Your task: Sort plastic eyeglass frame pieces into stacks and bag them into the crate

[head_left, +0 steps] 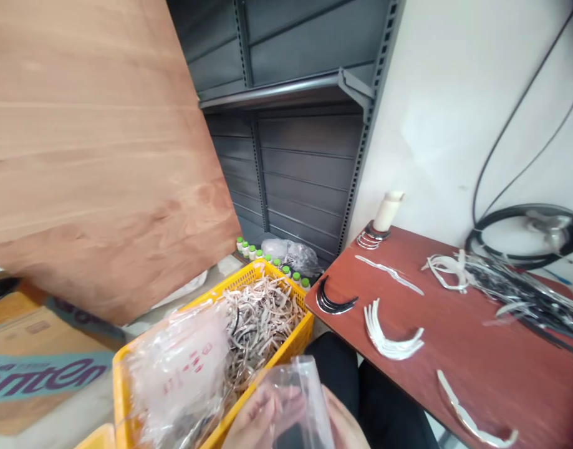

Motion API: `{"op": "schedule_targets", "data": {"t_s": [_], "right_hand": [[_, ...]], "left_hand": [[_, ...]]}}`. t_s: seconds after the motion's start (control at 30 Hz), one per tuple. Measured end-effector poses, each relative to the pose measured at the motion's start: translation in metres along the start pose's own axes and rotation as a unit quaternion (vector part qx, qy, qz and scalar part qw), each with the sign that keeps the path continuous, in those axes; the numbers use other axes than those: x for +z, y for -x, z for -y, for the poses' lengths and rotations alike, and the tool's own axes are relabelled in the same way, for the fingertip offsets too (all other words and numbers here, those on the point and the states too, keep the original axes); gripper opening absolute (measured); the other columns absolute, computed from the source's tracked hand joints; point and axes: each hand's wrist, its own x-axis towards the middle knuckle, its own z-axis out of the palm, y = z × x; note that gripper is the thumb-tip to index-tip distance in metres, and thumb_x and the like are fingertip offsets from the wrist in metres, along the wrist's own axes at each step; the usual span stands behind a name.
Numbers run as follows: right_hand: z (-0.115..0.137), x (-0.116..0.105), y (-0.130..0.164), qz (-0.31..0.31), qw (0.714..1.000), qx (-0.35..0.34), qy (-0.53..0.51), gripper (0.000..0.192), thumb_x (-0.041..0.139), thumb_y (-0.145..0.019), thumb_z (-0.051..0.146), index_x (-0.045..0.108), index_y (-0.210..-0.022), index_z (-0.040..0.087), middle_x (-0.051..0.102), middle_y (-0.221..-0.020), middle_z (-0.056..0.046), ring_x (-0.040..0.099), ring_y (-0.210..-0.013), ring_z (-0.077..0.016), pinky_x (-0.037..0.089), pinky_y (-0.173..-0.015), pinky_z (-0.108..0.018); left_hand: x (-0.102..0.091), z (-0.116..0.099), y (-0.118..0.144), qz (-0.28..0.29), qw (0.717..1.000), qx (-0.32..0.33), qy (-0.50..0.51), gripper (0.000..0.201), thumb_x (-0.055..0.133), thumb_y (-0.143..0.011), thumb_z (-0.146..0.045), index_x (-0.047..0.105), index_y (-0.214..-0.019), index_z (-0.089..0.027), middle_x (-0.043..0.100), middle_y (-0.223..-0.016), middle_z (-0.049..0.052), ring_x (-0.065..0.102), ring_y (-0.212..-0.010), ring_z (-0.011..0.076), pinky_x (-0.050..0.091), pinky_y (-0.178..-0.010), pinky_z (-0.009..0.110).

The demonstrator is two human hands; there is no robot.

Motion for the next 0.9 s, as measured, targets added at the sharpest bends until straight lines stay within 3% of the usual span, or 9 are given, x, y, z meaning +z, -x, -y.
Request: {"op": "schedule_targets", "data": {"t_s": [0.2, 0.37, 0.43, 0.53, 0.57, 0.6, 0.67, 0.73, 0.9], "right_hand": [[0.013, -0.022, 0.032, -0.088, 0.991, 0.075, -0.073, 0.05, 0.085, -0.065, 0.054, 0.075, -0.099, 0.019, 0.074, -0.09, -0.007, 0.068, -0.071, -0.0175, 0.054, -0.068, -0.03], [0.012, -0.038, 0.041, -0.162, 0.982, 0.039, -0.091, 0.044, 0.089, -0.06, 0.051, 0.076, -0.084, 0.016, 0.072, -0.078, -0.005, 0.062, -0.06, -0.0108, 0.049, -0.058, -0.021], [0.012, -0.042, 0.041, -0.169, 0.983, 0.005, -0.068, 0.047, 0.088, -0.06, 0.055, 0.076, -0.08, 0.015, 0.072, -0.076, -0.006, 0.061, -0.058, -0.0112, 0.049, -0.057, -0.022], [0.012, -0.045, 0.041, -0.203, 0.979, -0.02, -0.007, 0.05, 0.087, -0.058, 0.058, 0.077, -0.08, 0.015, 0.073, -0.077, -0.007, 0.064, -0.062, -0.0141, 0.051, -0.06, -0.025], [0.011, -0.045, 0.041, -0.219, 0.975, -0.026, 0.014, 0.051, 0.087, -0.057, 0.059, 0.077, -0.081, 0.015, 0.074, -0.079, -0.008, 0.065, -0.064, -0.0155, 0.053, -0.063, -0.026], [0.01, -0.044, 0.041, -0.233, 0.971, -0.033, 0.035, 0.052, 0.087, -0.057, 0.06, 0.078, -0.081, 0.015, 0.074, -0.079, -0.008, 0.065, -0.066, -0.0169, 0.054, -0.064, -0.028], [0.006, -0.04, 0.041, -0.255, 0.961, -0.066, 0.083, 0.051, 0.084, -0.059, 0.062, 0.079, -0.08, 0.016, 0.073, -0.076, -0.008, 0.065, -0.066, -0.0188, 0.053, -0.065, -0.03], [0.0, -0.034, 0.04, -0.27, 0.945, -0.118, 0.142, 0.047, 0.08, -0.065, 0.063, 0.078, -0.075, 0.017, 0.071, -0.068, -0.007, 0.063, -0.061, -0.0187, 0.051, -0.061, -0.029], [-0.014, -0.024, 0.038, -0.296, 0.859, -0.261, 0.327, 0.04, 0.07, -0.08, 0.048, 0.064, -0.054, 0.018, 0.059, -0.054, -0.001, 0.05, -0.051, -0.0125, 0.038, -0.051, -0.023]], "left_hand": [[0.001, -0.005, -0.013, -0.128, 0.991, -0.029, 0.017, 0.054, 0.09, -0.056, -0.046, 0.071, -0.099, -0.018, 0.073, -0.113, 0.011, 0.068, -0.11, 0.0308, 0.049, -0.104, 0.048], [-0.015, 0.003, -0.026, -0.157, 0.97, 0.01, -0.185, 0.054, 0.082, -0.063, -0.058, 0.068, -0.097, -0.019, 0.073, -0.11, 0.008, 0.065, -0.115, 0.0281, 0.05, -0.103, 0.041], [-0.019, 0.008, -0.032, -0.2, 0.923, 0.098, -0.315, 0.055, 0.075, -0.065, -0.065, 0.066, -0.096, -0.02, 0.069, -0.118, 0.009, 0.059, -0.122, 0.0308, 0.045, -0.108, 0.047], [-0.013, 0.019, -0.034, -0.287, 0.784, 0.276, -0.476, 0.061, 0.067, -0.07, -0.066, 0.061, -0.11, -0.021, 0.054, -0.138, 0.013, 0.046, -0.135, 0.0341, 0.032, -0.115, 0.057], [-0.006, 0.025, -0.032, -0.279, 0.751, 0.308, -0.514, 0.058, 0.064, -0.075, -0.063, 0.059, -0.115, -0.021, 0.053, -0.139, 0.013, 0.046, -0.134, 0.0325, 0.032, -0.115, 0.056], [0.002, 0.032, -0.029, -0.248, 0.737, 0.317, -0.543, 0.053, 0.06, -0.08, -0.059, 0.058, -0.118, -0.022, 0.055, -0.136, 0.012, 0.051, -0.13, 0.0298, 0.037, -0.112, 0.052], [0.021, 0.048, -0.023, -0.162, 0.754, 0.284, -0.57, 0.041, 0.054, -0.087, -0.056, 0.06, -0.114, -0.025, 0.067, -0.115, 0.007, 0.066, -0.105, 0.0222, 0.051, -0.095, 0.039], [0.041, 0.062, -0.019, -0.114, 0.77, 0.251, -0.575, 0.037, 0.052, -0.088, -0.057, 0.06, -0.108, -0.028, 0.07, -0.094, 0.001, 0.069, -0.079, 0.0162, 0.054, -0.077, 0.029], [0.068, 0.067, -0.024, -0.109, 0.743, 0.22, -0.622, 0.032, 0.054, -0.085, -0.057, 0.057, -0.098, -0.028, 0.067, -0.079, -0.004, 0.065, -0.066, 0.0139, 0.048, -0.064, 0.025]]}}
